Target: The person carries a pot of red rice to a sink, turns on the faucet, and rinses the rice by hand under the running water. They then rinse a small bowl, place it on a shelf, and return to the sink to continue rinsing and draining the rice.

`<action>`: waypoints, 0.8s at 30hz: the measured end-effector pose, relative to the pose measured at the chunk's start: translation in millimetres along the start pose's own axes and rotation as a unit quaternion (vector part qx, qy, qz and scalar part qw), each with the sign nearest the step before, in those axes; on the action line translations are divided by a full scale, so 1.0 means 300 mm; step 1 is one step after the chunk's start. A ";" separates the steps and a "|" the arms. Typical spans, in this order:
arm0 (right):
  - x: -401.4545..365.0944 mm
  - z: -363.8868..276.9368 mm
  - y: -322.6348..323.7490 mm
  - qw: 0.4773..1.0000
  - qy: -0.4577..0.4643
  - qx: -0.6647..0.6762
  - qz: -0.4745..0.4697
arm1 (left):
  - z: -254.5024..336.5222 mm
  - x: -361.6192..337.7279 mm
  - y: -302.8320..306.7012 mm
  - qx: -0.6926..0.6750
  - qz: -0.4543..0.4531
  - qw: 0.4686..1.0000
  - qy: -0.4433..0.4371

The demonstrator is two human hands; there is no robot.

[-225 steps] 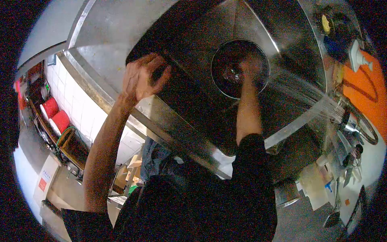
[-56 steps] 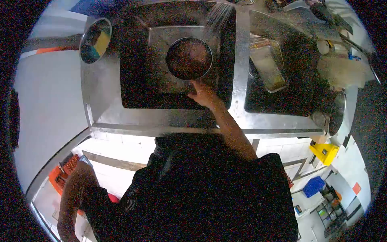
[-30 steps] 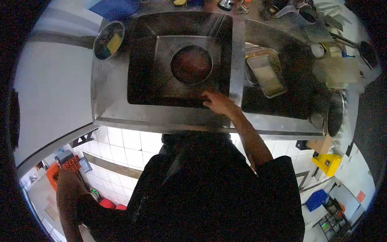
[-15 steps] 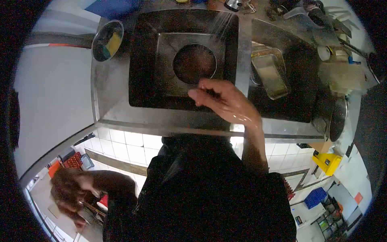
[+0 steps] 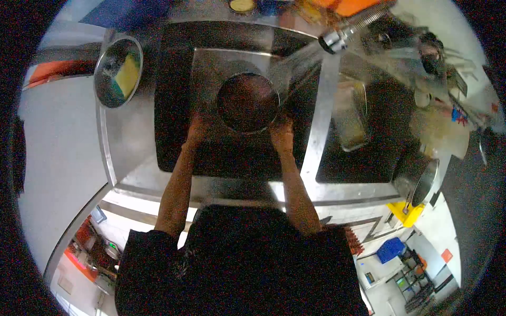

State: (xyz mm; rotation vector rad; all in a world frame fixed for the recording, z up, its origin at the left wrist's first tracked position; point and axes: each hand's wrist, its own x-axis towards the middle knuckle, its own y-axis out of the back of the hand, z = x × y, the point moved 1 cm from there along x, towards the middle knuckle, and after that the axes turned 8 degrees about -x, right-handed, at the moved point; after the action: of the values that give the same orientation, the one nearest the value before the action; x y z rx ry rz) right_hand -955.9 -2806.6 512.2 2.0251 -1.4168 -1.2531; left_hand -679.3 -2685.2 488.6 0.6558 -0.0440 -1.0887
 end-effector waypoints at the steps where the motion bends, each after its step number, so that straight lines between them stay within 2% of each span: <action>1: 0.039 0.077 -0.046 1.000 0.009 -0.028 0.000 | 0.015 0.042 -0.014 -0.005 0.004 1.000 0.005; 2: 0.078 0.153 -0.093 0.998 0.019 -0.056 0.000 | 0.055 0.070 -0.026 -0.027 -0.024 0.995 0.092; 4: 0.154 0.290 -0.151 0.994 0.061 -0.083 -0.021 | 0.127 0.122 -0.052 -0.055 -0.052 0.980 0.186; 5: 0.189 0.349 -0.186 0.991 0.095 -0.084 -0.039 | 0.160 0.139 -0.065 -0.069 -0.051 0.976 0.198; 7: 0.260 0.452 -0.254 0.979 0.173 -0.087 -0.061 | 0.073 0.183 -0.116 -0.090 -0.044 0.971 0.215; 9: 0.306 0.514 -0.294 0.960 0.250 -0.122 -0.044 | -0.132 0.219 -0.233 -0.023 -0.018 0.996 0.081; 10: 0.320 0.519 -0.298 0.942 0.294 -0.161 -0.015 | -0.093 0.239 -0.216 -0.027 -0.009 0.996 0.086; 11: 0.323 0.524 -0.303 0.920 0.338 -0.197 0.012 | -0.054 0.258 -0.205 -0.047 -0.020 0.989 0.138; 13: 0.291 0.524 -0.304 0.880 0.403 -0.245 0.055 | -0.111 0.237 -0.229 -0.067 -0.025 0.979 0.193; 14: 0.272 0.514 -0.300 0.864 0.426 -0.260 0.070 | -0.160 0.220 -0.251 -0.051 0.004 0.989 0.138; 15: 0.257 0.487 -0.288 0.883 0.381 -0.273 0.016 | -0.202 0.223 -0.264 -0.033 0.036 0.996 0.081; 16: 0.204 0.384 -0.233 0.926 0.323 -0.192 -0.023 | -0.179 0.221 -0.219 -0.035 0.045 0.995 0.079; 18: 0.092 0.160 -0.114 0.979 0.194 -0.008 -0.067 | -0.059 0.129 -0.092 -0.066 -0.003 0.992 0.110; 19: 0.044 0.085 -0.070 0.991 0.049 0.060 -0.113 | -0.027 0.081 -0.066 -0.066 -0.005 0.991 0.114; 21: 0.002 0.004 -0.020 0.975 -0.088 0.130 -0.155 | 0.032 0.032 -0.006 -0.004 0.026 0.983 0.181; 23: -0.055 -0.032 0.031 0.984 0.014 0.102 -0.146 | 0.186 -0.039 0.113 -0.010 0.055 0.986 0.156; 24: -0.094 -0.046 0.057 0.984 0.017 0.103 -0.144 | 0.247 -0.068 0.158 -0.018 0.079 0.988 0.133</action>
State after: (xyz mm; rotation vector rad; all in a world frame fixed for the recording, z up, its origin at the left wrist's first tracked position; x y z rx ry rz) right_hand -956.8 -2791.4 544.5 2.4510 -1.3205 -1.2153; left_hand -676.5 -2689.2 578.9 0.7475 0.1509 -0.8417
